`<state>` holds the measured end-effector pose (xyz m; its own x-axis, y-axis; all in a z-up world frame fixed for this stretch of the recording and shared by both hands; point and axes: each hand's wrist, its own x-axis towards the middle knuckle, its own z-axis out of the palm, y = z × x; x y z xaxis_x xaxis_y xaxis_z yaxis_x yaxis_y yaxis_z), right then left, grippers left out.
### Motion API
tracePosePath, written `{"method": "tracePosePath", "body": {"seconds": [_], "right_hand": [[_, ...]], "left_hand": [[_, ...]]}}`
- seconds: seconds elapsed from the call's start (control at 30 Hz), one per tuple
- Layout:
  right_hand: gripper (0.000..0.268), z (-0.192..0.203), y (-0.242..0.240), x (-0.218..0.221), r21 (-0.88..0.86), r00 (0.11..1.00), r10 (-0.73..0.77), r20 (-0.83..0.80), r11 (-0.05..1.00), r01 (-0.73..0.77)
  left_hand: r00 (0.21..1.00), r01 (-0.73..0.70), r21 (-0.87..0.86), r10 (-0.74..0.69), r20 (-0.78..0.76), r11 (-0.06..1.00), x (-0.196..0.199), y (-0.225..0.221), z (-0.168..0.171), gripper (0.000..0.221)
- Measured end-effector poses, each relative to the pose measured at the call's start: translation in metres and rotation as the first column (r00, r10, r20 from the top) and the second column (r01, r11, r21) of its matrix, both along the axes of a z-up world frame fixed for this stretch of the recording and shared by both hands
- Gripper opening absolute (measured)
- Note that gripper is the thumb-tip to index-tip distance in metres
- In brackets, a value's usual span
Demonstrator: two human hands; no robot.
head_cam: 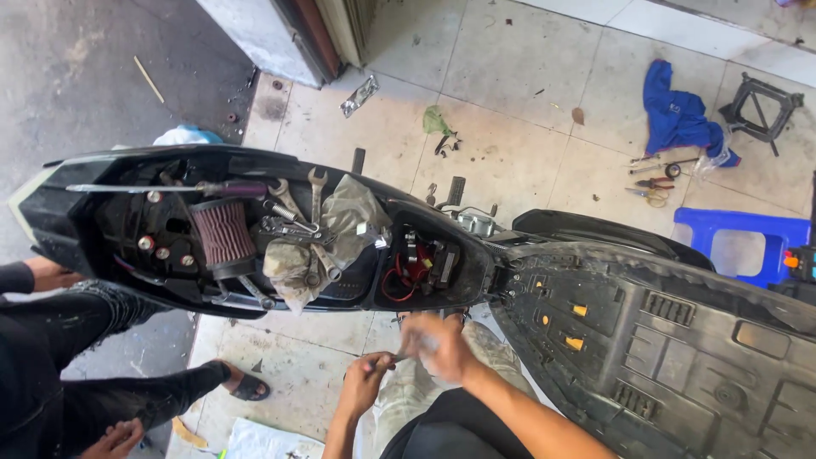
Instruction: Repairing a plastic motorcycle headlight housing using a hot glue gun
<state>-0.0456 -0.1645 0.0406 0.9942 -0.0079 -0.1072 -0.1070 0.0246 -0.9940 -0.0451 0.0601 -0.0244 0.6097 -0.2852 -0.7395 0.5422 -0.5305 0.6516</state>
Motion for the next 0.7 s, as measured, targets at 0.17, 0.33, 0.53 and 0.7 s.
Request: {"method": "tracePosePath", "body": {"seconds": [0.17, 0.33, 0.53, 0.7], "right_hand": [[0.060, -0.160, -0.049, 0.013, -0.636, 0.715, -0.527, -0.459, 0.757, 0.150], [0.066, -0.222, -0.055, 0.038, -0.591, 0.483, -0.546, -0.685, 0.804, 0.069], [0.074, -0.204, -0.038, 0.052, -0.638, 0.374, -0.627, -0.684, 0.762, 0.111], [0.075, -0.194, -0.023, 0.056, -0.747, 0.371, -0.714, -0.594, 0.661, 0.076]], "left_hand": [[0.952, -0.274, -0.057, 0.262, -0.161, 0.960, -0.026, 0.037, -0.032, 0.038], [0.913, -0.378, 0.047, 0.380, -0.147, 0.925, -0.037, 0.057, -0.029, 0.047], [0.853, -0.509, 0.116, 0.518, -0.064, 0.853, -0.042, 0.069, -0.019, 0.050], [0.826, -0.551, 0.136, 0.561, -0.049, 0.823, -0.063, 0.085, -0.034, 0.053]]}}
